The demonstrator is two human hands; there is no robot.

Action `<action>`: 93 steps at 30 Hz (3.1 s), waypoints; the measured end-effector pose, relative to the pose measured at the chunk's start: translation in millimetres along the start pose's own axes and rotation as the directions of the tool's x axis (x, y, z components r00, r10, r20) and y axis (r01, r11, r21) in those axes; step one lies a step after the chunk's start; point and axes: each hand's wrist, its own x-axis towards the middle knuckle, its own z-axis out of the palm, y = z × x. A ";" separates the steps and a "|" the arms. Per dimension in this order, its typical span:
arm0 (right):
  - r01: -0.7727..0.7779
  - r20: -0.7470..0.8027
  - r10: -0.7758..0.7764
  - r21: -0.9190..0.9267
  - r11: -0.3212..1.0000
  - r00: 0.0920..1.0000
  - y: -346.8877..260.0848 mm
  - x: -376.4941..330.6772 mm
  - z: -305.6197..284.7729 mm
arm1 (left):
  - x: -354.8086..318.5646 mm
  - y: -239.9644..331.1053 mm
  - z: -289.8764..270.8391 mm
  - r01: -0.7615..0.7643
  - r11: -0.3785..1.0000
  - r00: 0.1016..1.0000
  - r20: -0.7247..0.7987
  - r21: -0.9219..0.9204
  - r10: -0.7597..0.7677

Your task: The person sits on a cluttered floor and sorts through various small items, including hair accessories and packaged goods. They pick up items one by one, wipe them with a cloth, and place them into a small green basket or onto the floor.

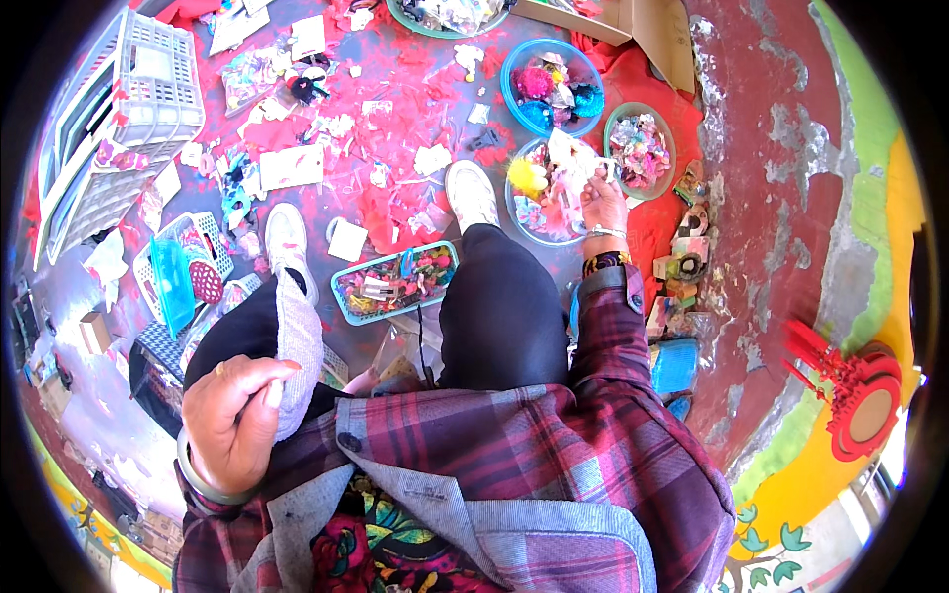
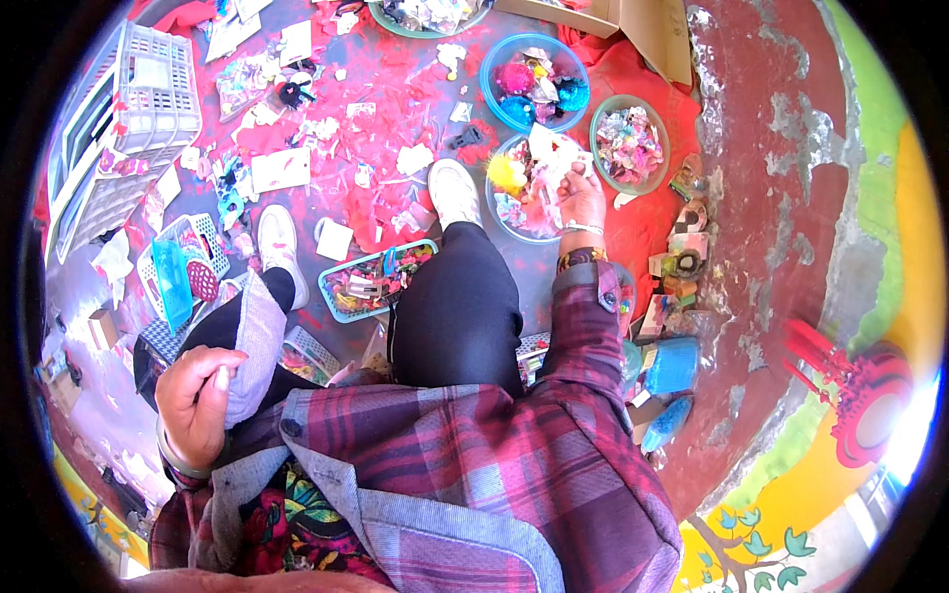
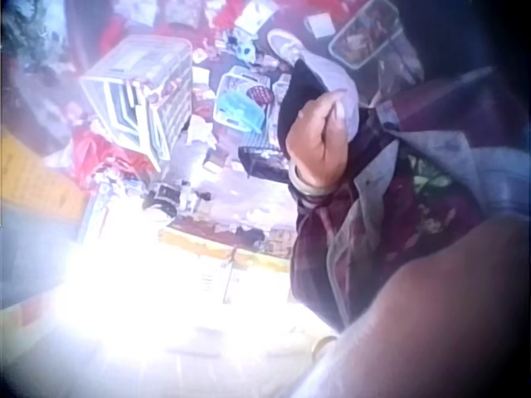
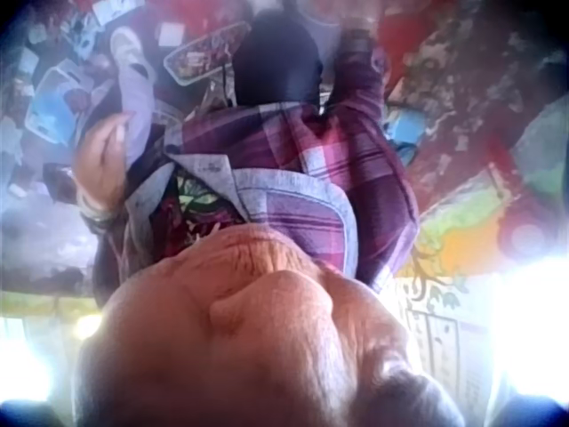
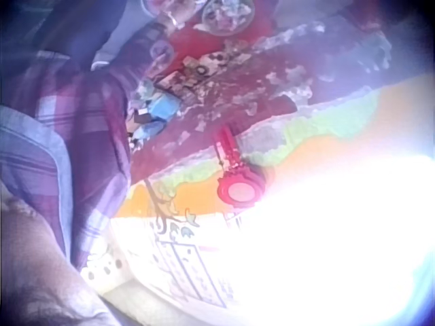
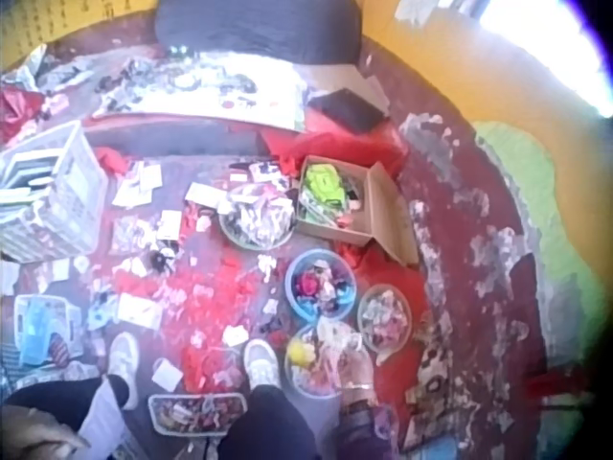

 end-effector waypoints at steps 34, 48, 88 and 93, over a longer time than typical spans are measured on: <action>0.511 0.538 -0.661 -0.819 -0.262 0.523 -38.4 -151.2 -68.9 | 1.0 -15.9 29.1 -0.057 0.997 0.994 -0.093 0.042 0.061; -0.132 -0.019 -0.633 -0.982 -0.133 0.774 -2.2 -356.3 -318.4 | 33.6 -65.9 48.9 -0.122 0.992 0.989 -0.087 0.009 0.123; 0.457 0.521 -0.327 -0.852 -0.254 0.788 -87.7 -162.7 -54.4 | -75.9 -45.0 -13.9 -0.233 0.705 0.743 -0.590 -0.670 -0.315; 0.824 0.837 0.157 -0.450 -0.345 0.524 -55.7 -71.4 159.6 | -95.1 -42.9 -17.3 -0.027 0.912 0.889 -0.427 -0.408 -0.165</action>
